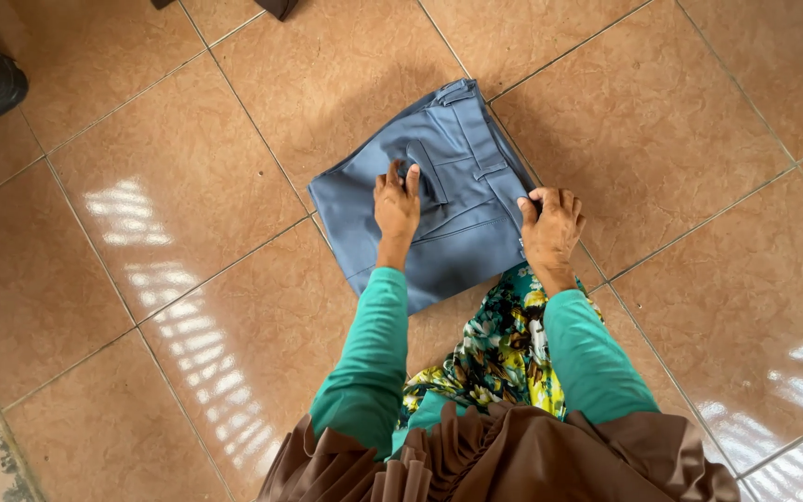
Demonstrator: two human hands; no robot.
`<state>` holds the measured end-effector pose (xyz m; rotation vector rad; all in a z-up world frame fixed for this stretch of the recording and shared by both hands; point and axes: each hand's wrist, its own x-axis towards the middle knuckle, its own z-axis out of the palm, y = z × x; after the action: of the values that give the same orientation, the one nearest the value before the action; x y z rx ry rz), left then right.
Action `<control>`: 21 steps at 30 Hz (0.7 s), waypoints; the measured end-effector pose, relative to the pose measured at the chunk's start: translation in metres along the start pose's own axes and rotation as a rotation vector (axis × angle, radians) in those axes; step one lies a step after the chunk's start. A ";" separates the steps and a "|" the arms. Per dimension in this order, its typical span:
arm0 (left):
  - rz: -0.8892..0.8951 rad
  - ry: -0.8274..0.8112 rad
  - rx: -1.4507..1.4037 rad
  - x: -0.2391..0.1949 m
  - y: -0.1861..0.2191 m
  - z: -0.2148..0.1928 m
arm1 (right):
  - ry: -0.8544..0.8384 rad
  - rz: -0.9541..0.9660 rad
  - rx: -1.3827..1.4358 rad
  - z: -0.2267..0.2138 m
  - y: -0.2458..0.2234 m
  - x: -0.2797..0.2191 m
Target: The person sits on a tiled floor and folds several pairs of gray trousers by hand. They smooth the fabric, fold the legs together, and then fold the trousers into compact rectangles, stacking them neatly to the side.
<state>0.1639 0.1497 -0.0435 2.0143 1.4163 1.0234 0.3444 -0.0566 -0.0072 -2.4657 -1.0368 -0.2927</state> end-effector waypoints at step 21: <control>-0.396 -0.296 0.032 0.009 0.035 -0.011 | -0.285 -0.209 -0.128 -0.024 -0.055 0.007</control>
<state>0.1775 0.1450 -0.0086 1.7205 1.5832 0.5141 0.3098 -0.0297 0.0337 -2.5669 -1.4403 -0.0731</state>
